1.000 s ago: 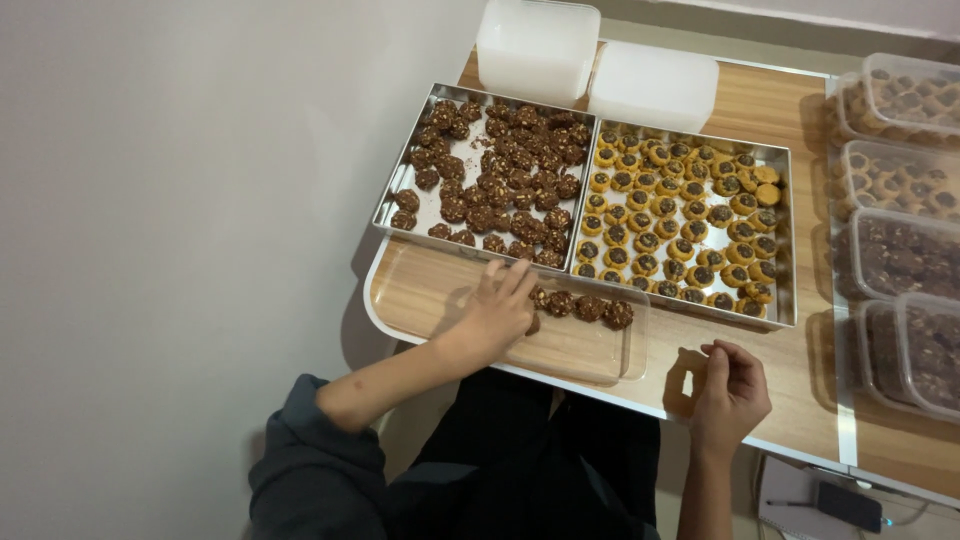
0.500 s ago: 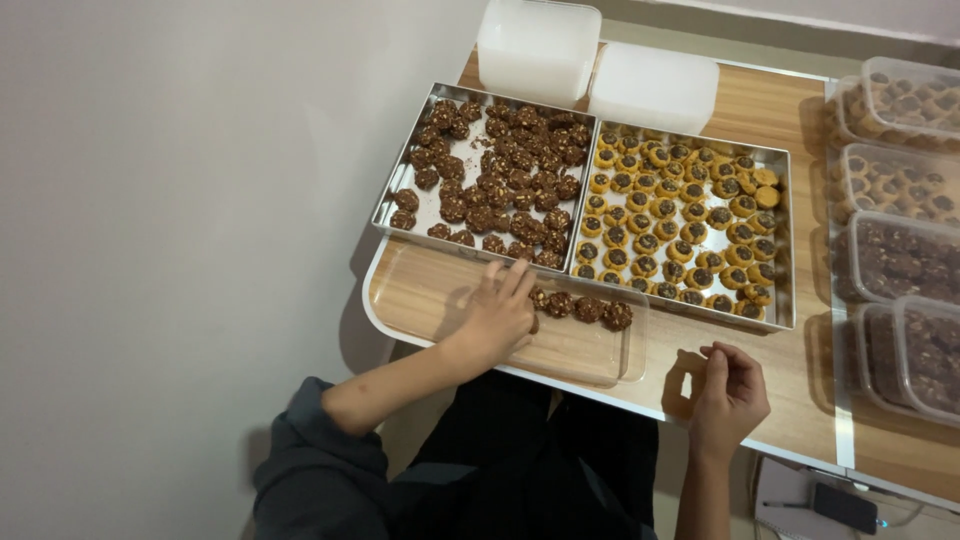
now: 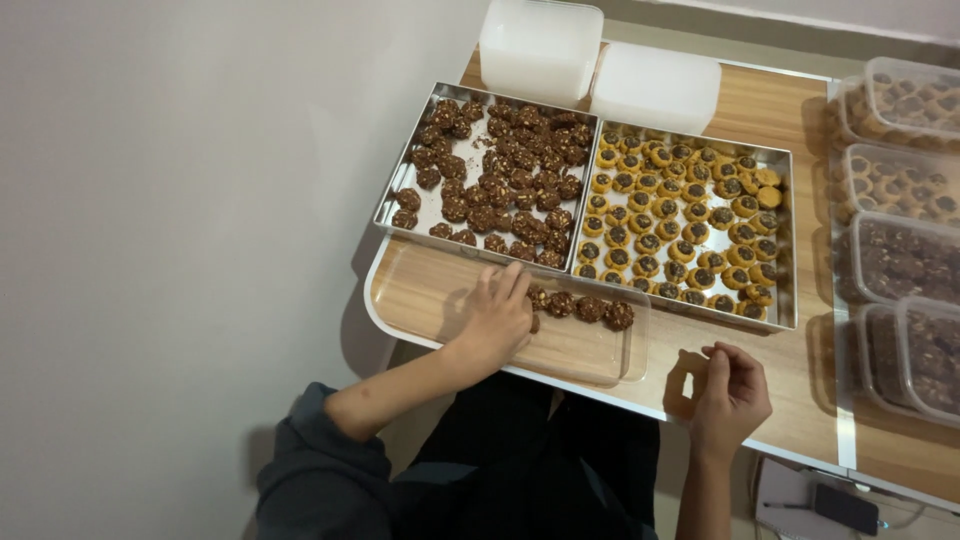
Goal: The person cleans a plastic container with a tissue and then places cookies from a metal tray into the container by hand.
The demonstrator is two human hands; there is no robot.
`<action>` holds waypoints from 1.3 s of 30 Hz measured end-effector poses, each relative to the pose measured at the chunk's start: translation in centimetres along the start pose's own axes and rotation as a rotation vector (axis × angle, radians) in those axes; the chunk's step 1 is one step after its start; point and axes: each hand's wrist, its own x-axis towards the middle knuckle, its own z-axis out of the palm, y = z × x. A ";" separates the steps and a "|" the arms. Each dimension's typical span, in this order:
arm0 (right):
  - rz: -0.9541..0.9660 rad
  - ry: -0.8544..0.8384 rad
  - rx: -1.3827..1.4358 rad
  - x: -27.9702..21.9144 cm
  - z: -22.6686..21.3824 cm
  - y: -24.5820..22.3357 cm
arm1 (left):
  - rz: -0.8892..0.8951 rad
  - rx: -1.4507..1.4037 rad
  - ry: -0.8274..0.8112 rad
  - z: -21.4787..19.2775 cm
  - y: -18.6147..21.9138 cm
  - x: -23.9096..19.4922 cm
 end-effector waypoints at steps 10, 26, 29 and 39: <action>-0.008 -0.006 -0.013 -0.1 0.0 -0.4 | -0.021 -0.028 -0.173 -1.4 -0.1 0.3; -0.074 0.027 -0.060 0.5 0.2 0.6 | -0.751 -0.556 0.710 0.3 -9.1 -5.6; -0.216 -0.052 -0.111 1.4 0.9 -1.5 | -0.747 -0.600 0.659 1.3 -10.3 -5.5; -0.694 -0.629 -0.410 9.8 13.5 -8.7 | -0.812 -0.439 0.389 2.6 -9.9 -4.9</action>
